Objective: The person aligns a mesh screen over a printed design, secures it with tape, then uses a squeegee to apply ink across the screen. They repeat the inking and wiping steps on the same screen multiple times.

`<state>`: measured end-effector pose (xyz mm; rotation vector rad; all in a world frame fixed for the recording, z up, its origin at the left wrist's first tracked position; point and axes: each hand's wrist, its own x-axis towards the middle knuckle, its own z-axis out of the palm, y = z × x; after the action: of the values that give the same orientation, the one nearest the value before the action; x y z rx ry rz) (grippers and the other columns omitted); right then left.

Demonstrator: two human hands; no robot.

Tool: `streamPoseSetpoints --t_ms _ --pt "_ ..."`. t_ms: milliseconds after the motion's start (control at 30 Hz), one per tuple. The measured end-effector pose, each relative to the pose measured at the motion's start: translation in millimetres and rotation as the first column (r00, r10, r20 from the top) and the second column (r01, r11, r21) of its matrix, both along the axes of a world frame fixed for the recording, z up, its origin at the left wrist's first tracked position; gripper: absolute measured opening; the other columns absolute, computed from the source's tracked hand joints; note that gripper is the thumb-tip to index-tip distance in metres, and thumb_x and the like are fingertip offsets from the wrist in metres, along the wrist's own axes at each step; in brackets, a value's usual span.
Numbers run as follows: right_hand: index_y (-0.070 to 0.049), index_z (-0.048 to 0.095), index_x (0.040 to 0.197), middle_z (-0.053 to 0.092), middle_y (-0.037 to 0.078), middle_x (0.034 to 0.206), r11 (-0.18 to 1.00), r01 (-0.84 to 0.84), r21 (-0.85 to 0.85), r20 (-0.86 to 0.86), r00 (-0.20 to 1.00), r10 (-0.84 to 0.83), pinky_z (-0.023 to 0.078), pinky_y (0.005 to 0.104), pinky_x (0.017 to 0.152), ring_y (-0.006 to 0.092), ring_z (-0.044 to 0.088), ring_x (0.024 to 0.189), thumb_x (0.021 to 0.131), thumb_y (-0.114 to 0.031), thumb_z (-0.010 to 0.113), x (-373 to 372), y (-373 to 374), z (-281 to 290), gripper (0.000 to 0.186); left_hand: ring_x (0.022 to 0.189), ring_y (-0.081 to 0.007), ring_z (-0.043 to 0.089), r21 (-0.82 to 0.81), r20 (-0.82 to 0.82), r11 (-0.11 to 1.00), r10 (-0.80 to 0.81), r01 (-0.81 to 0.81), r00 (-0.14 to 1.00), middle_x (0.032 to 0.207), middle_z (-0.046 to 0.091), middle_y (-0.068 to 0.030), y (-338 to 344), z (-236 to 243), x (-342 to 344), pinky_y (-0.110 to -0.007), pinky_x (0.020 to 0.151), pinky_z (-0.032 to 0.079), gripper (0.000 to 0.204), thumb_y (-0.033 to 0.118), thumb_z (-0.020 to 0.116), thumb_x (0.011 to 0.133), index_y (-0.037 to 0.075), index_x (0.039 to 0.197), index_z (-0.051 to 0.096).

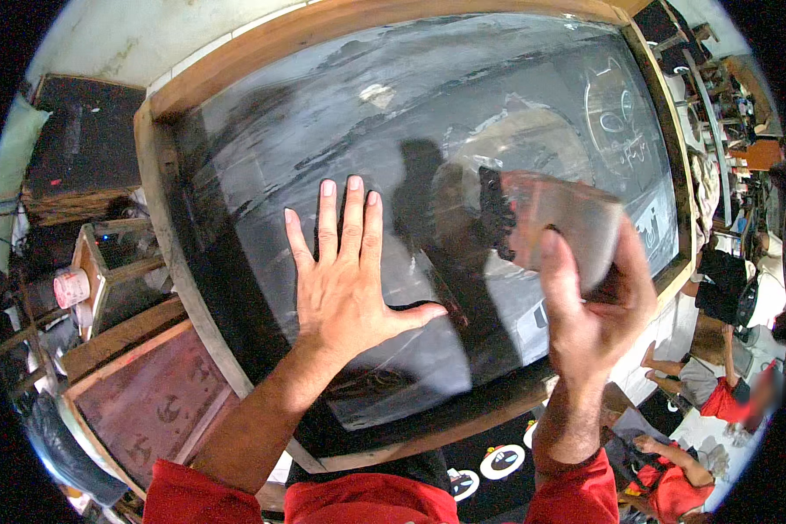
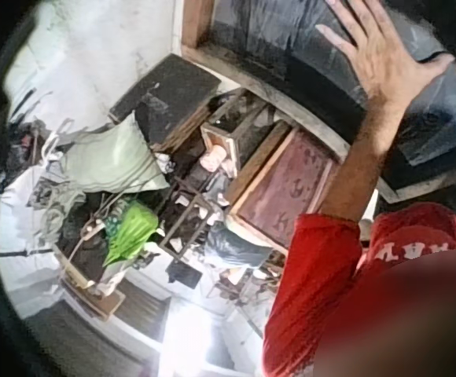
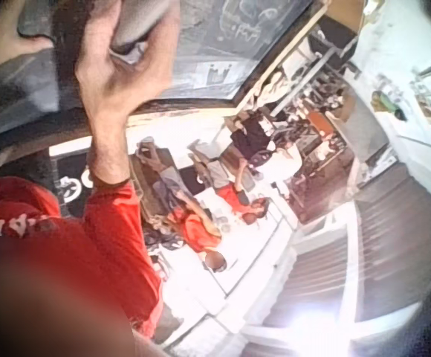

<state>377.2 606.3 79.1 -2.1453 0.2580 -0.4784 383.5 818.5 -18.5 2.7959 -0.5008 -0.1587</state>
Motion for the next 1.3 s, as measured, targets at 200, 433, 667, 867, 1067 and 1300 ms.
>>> streamPoseSetpoints --t_ms 200,433,667,867,1067,1300 --pt "0.003 0.069 0.118 0.073 0.016 0.096 0.954 -0.060 -0.295 -0.040 0.998 0.050 0.057 0.0355 0.075 0.0253 0.072 0.083 0.083 -0.012 0.081 15 16 -24 0.040 0.160 -0.0415 0.007 -0.075 -0.044 0.997 0.009 -0.012 0.999 0.172 0.016 -0.0219 2 2 2 -0.074 0.121 0.000 0.143 0.087 0.074 0.059 -0.006 0.159 0.030" --pt "0.000 0.070 0.118 0.072 0.018 0.095 0.902 -0.094 -0.421 -0.100 0.993 0.057 0.057 0.0411 0.073 0.0348 0.072 0.081 0.083 -0.014 0.080 33 30 -37 0.039 0.160 -0.0411 0.005 -0.098 -0.091 0.995 0.002 -0.011 0.996 0.173 0.014 -0.0216 5 2 3 -0.075 0.120 -0.001 0.144 0.083 0.077 0.058 -0.004 0.161 0.027" --pt "-0.001 0.070 0.118 0.072 0.018 0.095 0.894 -0.114 -0.433 -0.143 0.988 0.056 0.058 0.0433 0.075 0.0377 0.072 0.083 0.082 -0.013 0.078 35 35 -35 0.038 0.161 -0.0413 0.004 -0.117 -0.131 0.993 0.003 -0.019 0.991 0.173 0.012 -0.0213 6 3 4 -0.076 0.120 -0.001 0.143 0.081 0.079 0.059 -0.003 0.161 0.026" --pt "0.001 0.070 0.116 0.070 0.017 0.092 0.898 -0.101 -0.429 -0.064 0.995 0.082 0.056 0.0392 0.073 0.0320 0.070 0.079 0.080 -0.012 0.079 34 29 -36 0.039 0.160 -0.0426 0.006 -0.124 -0.112 0.992 -0.002 -0.012 0.994 0.173 0.013 -0.0217 6 1 3 -0.075 0.121 -0.001 0.147 0.083 0.079 0.056 -0.005 0.161 0.024" --pt "0.001 0.071 0.115 0.072 0.017 0.094 0.878 -0.105 -0.466 -0.122 0.991 0.054 0.056 0.0384 0.076 0.0300 0.071 0.081 0.081 -0.012 0.079 34 29 -39 0.038 0.160 -0.0419 0.006 -0.133 -0.134 0.991 -0.003 -0.015 0.991 0.173 0.014 -0.0212 7 0 3 -0.075 0.120 -0.001 0.144 0.082 0.078 0.058 -0.003 0.161 0.026" --pt "0.004 0.071 0.116 0.074 0.016 0.100 0.901 -0.088 -0.425 -0.134 0.990 0.033 0.057 0.0380 0.081 0.0284 0.072 0.088 0.081 -0.013 0.080 29 29 -39 0.039 0.160 -0.0414 0.006 -0.150 -0.135 0.989 -0.004 -0.017 0.991 0.173 0.014 -0.0206 7 0 3 -0.076 0.120 0.000 0.141 0.081 0.078 0.059 -0.003 0.161 0.028"
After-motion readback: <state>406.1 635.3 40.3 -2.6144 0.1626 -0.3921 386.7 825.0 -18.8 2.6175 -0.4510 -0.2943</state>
